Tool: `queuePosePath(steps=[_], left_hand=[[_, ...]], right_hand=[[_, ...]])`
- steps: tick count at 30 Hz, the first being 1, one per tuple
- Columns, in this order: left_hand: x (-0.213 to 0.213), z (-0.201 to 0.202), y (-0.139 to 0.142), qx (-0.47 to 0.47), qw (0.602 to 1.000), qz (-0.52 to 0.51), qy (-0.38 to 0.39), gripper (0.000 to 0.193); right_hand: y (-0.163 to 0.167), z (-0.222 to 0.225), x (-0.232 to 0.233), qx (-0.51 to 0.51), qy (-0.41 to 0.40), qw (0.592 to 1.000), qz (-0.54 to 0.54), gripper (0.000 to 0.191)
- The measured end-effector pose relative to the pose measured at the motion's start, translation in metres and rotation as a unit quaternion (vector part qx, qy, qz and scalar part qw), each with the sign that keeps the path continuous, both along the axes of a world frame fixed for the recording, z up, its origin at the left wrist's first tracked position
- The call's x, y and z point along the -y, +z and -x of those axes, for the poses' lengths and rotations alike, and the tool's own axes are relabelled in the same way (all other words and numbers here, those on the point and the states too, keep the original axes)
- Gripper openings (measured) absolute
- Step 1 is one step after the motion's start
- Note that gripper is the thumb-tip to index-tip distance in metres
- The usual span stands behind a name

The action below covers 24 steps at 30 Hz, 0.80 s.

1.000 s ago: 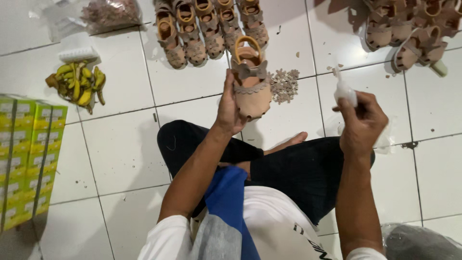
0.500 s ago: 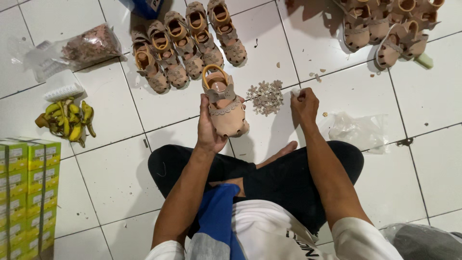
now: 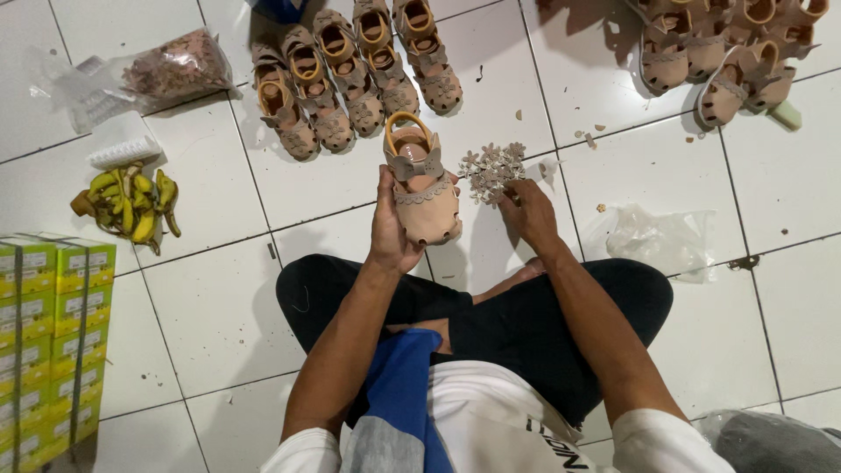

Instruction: The person sits on the floor decorating children's sandals, applying glue from a small squeeze bottle onto the shoe upper and pressing decorative flower appliqués onto the glued spots. They finish one pair, set it aside with other completed sandals, and pick up the next shoe to repeat the process.

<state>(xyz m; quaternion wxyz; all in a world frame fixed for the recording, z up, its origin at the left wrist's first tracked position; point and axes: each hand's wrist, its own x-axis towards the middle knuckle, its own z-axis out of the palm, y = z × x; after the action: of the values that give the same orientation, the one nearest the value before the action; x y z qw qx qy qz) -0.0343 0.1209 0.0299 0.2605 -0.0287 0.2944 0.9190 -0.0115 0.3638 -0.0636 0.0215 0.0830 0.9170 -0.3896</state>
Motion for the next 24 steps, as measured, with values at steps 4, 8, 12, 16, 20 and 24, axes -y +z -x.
queuePosePath(steps=[4, 8, 12, 16, 20, 24], left_hand=[[0.003, -0.001, 0.0, 0.029, 1.0, -0.011, -0.002, 0.077], [0.005, -0.003, -0.004, 0.014, 1.0, 0.005, 0.012, 0.076], [0.004, -0.004, -0.011, 0.042, 0.999, 0.005, 0.005, 0.076], [0.001, -0.003, -0.017, 0.037, 0.999, -0.025, 0.001, 0.074], [-0.007, -0.007, -0.015, 0.032, 0.999, -0.015, 0.0, 0.073], [-0.011, -0.016, -0.002, 0.038, 0.999, -0.007, -0.009, 0.074]], right_hand=[[-0.002, 0.006, 0.012, -0.001, 0.026, 0.996, -0.083, 0.018], [-0.006, 0.005, 0.007, 0.006, 0.028, 0.997, -0.076, 0.008], [0.003, 0.003, -0.003, 0.082, -0.017, 0.984, 0.156, 0.013], [0.047, -0.015, -0.008, 0.082, -0.076, 0.933, 0.343, 0.022], [0.092, -0.03, -0.009, 0.053, -0.071, 0.906, 0.415, 0.028], [0.115, -0.041, -0.007, 0.019, -0.034, 0.9, 0.434, 0.024]])
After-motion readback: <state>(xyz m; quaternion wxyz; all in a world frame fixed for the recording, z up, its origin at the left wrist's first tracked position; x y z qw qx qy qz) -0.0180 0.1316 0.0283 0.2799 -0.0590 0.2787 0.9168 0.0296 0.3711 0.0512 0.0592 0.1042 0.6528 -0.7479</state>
